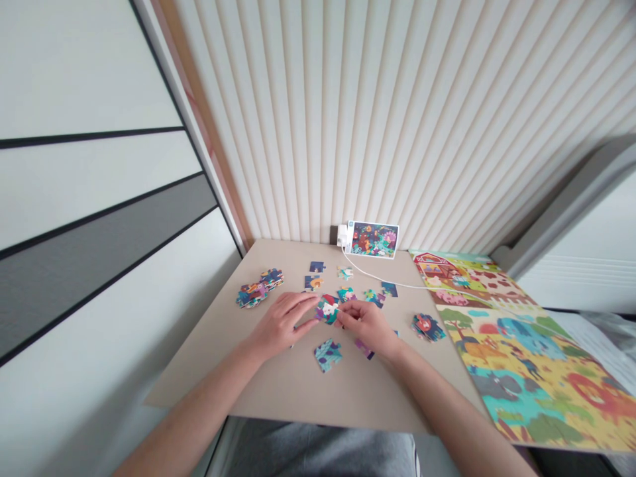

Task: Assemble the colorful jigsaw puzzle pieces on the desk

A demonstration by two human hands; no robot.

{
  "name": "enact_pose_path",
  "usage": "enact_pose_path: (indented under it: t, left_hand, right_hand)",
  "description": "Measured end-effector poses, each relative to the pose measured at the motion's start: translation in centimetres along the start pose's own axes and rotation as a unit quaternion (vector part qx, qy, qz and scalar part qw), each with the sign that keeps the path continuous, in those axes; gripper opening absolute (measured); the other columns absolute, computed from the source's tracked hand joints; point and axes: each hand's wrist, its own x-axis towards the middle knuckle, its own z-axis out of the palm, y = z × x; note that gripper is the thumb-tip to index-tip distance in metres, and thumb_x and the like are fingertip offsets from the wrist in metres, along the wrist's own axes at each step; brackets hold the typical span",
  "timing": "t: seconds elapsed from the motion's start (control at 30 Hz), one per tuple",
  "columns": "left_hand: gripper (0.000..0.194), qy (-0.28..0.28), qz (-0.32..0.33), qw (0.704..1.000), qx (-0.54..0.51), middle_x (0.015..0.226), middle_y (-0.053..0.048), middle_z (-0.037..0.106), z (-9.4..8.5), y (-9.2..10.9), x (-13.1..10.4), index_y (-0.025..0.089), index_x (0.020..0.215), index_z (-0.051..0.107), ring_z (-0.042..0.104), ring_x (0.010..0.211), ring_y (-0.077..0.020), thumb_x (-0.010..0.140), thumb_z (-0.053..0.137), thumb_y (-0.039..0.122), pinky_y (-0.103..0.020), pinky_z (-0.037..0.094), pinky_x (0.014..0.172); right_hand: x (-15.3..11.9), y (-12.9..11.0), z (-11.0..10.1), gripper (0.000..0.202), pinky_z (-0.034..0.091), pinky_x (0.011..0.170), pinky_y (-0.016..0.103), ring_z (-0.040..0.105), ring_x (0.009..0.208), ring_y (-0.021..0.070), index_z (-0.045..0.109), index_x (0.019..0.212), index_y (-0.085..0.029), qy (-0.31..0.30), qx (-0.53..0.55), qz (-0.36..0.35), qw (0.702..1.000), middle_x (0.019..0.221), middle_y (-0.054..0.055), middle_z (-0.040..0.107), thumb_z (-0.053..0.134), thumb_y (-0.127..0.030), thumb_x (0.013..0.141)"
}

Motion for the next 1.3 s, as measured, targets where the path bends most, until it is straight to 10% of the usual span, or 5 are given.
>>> enact_pose_path:
  t: [0.33, 0.57, 0.87, 1.03, 1.3]
  left_hand:
    - [0.087, -0.043, -0.006, 0.999, -0.007, 0.137, -0.016, 0.058, 0.4, 0.2, -0.3, 0.024, 0.157, 0.027, 0.056, 0.127, -0.0305, 0.087, 0.07, 0.053, -0.046, 0.048, 0.108]
    - [0.076, -0.049, -0.004, 0.999, -0.017, 0.136, -0.014, 0.06, 0.3, -0.3, -0.8, 0.026, 0.157, 0.028, 0.059, 0.125, -0.0289, 0.094, 0.065, 0.045, -0.045, 0.049, 0.107]
    - [0.066, -0.008, -0.008, 1.0, 0.028, 0.127, -0.011, 0.066, -1.0, -0.9, -0.7, 0.027, 0.154, 0.033, 0.064, 0.114, -0.0266, 0.095, 0.063, 0.034, -0.044, 0.05, 0.102]
    - [0.062, 0.149, -0.179, 0.964, 0.125, 0.13, -0.012, 0.063, -3.9, -4.3, -2.3, 0.025, 0.149, 0.042, 0.063, 0.116, -0.0278, 0.093, 0.064, 0.038, -0.042, 0.048, 0.105]
    - [0.055, 0.064, -0.37, 0.91, 0.178, 0.128, -0.009, 0.067, -6.3, -8.2, -5.0, 0.022, 0.138, 0.054, 0.064, 0.113, -0.0259, 0.092, 0.056, 0.053, -0.037, 0.047, 0.101]
  right_hand:
    - [-0.3, -1.4, 0.0, 0.035, 0.045, 0.058, 0.024, 0.058, 0.057, 0.0113, 0.072, 0.082, -0.017, -0.064, 0.135, 0.056, 0.987, 0.074, 0.003, 0.075, 0.072, -0.052, 0.083]
    - [-0.9, -2.3, 0.4, 0.038, 0.038, 0.049, 0.022, 0.052, 0.049, 0.0088, 0.071, 0.077, -0.017, -0.13, 0.12, 0.063, 0.982, 0.069, 0.002, 0.073, 0.069, -0.054, 0.084]
    - [-0.5, -1.1, 0.7, 0.043, 0.039, 0.047, 0.023, 0.052, 0.05, 0.0105, 0.071, 0.094, -0.02, -0.01, 0.058, 0.03, 0.998, 0.075, 0.001, 0.069, 0.056, -0.06, 0.093]
    - [-0.2, -0.5, -0.1, 0.045, 0.042, 0.049, 0.024, 0.054, 0.053, 0.012, 0.07, 0.093, -0.019, 0.026, 0.045, 0.017, 0.998, 0.074, 0.001, 0.067, 0.053, -0.06, 0.095]
    - [-0.6, -0.5, -0.2, 0.04, 0.046, 0.053, 0.027, 0.058, 0.057, 0.0147, 0.067, 0.12, -0.025, 0.031, -0.062, 0.002, 0.998, 0.08, 0.002, 0.068, 0.049, -0.053, 0.098]
